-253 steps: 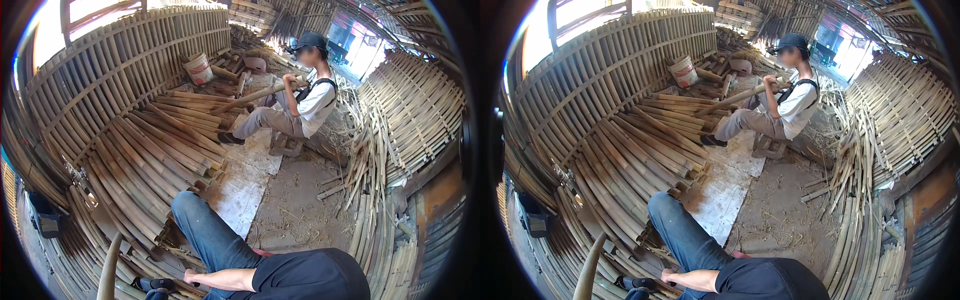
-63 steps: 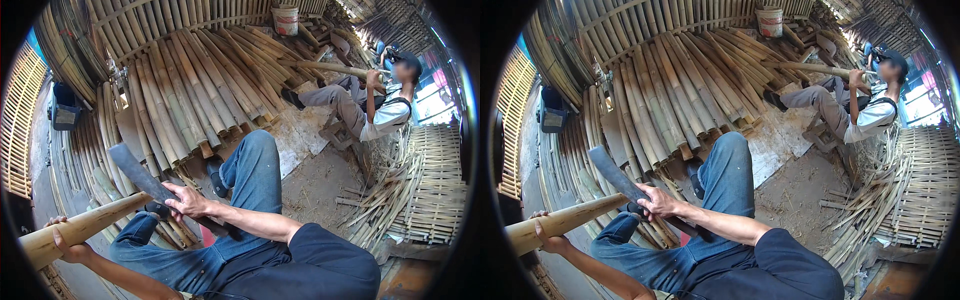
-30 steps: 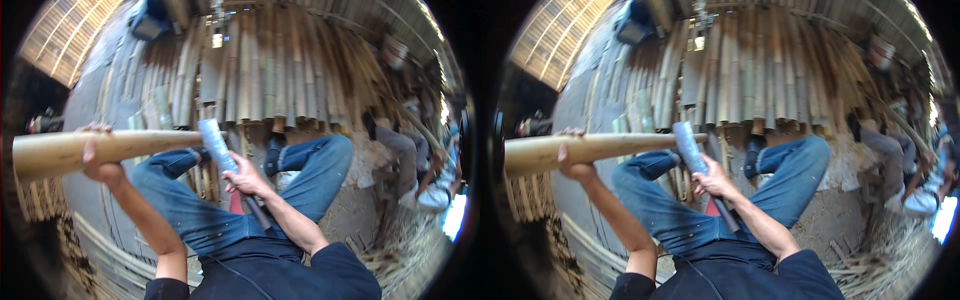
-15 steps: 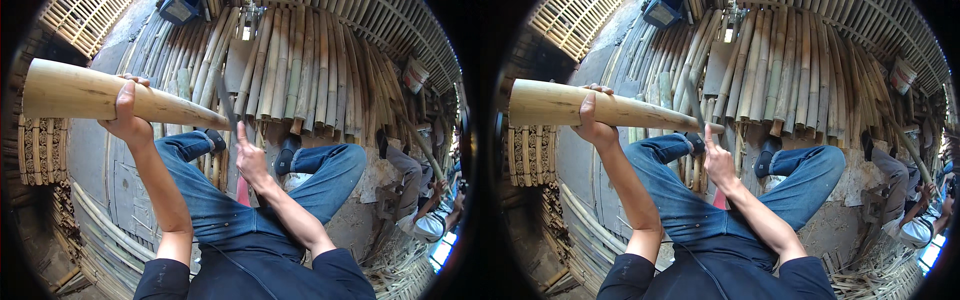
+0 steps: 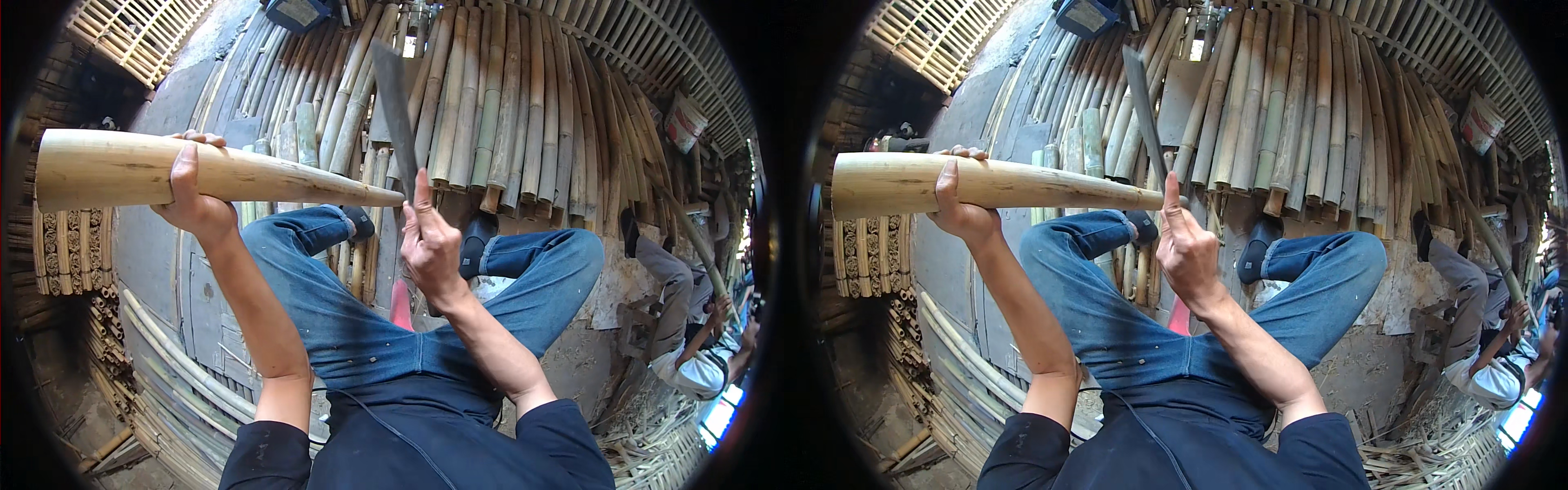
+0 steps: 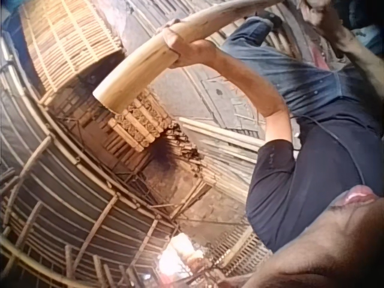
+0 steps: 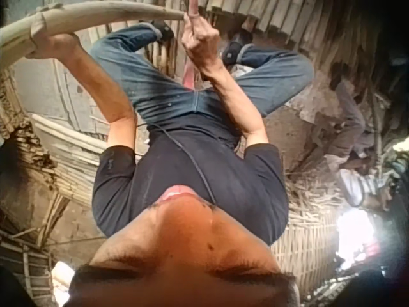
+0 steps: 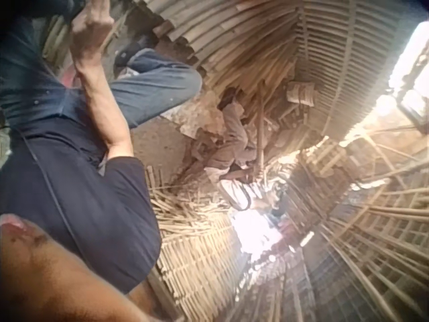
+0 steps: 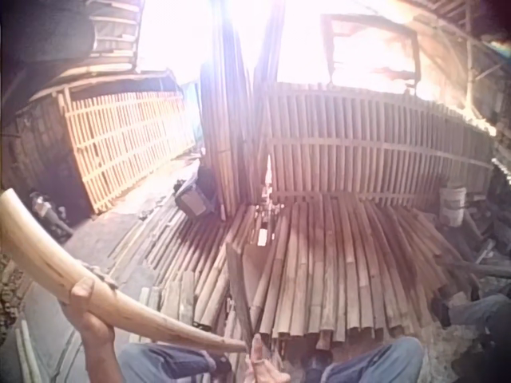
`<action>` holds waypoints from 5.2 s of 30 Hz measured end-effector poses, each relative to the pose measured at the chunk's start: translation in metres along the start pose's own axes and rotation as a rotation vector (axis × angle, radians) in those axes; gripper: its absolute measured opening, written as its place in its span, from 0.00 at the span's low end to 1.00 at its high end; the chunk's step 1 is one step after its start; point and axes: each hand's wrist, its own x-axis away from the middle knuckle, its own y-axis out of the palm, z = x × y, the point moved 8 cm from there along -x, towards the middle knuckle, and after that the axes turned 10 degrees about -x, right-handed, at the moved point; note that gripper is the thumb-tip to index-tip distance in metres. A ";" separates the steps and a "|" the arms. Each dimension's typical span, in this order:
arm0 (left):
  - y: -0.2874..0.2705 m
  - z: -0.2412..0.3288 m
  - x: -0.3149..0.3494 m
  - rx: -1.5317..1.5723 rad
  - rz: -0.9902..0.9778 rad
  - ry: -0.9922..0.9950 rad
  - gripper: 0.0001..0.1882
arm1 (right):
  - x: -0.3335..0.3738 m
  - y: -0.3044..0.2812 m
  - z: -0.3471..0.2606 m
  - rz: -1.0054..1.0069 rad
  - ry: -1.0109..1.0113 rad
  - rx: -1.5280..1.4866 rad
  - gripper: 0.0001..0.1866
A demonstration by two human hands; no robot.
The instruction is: The recorder uses a machete to shave and carve the surface of a bamboo pole in a workshop.
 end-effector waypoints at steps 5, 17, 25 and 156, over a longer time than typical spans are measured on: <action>0.007 0.008 0.005 0.052 0.012 0.050 0.16 | 0.059 0.068 0.100 -0.649 0.372 0.440 0.41; -0.029 -0.005 -0.003 0.051 0.016 0.008 0.19 | -0.002 0.001 0.019 -0.019 0.029 -0.013 0.37; -0.026 -0.001 0.003 -0.011 0.002 0.051 0.21 | 0.029 0.064 0.078 -0.467 0.304 0.179 0.38; -0.061 -0.017 -0.009 0.031 -0.045 -0.032 0.26 | 0.056 0.068 0.083 -0.526 0.388 0.090 0.40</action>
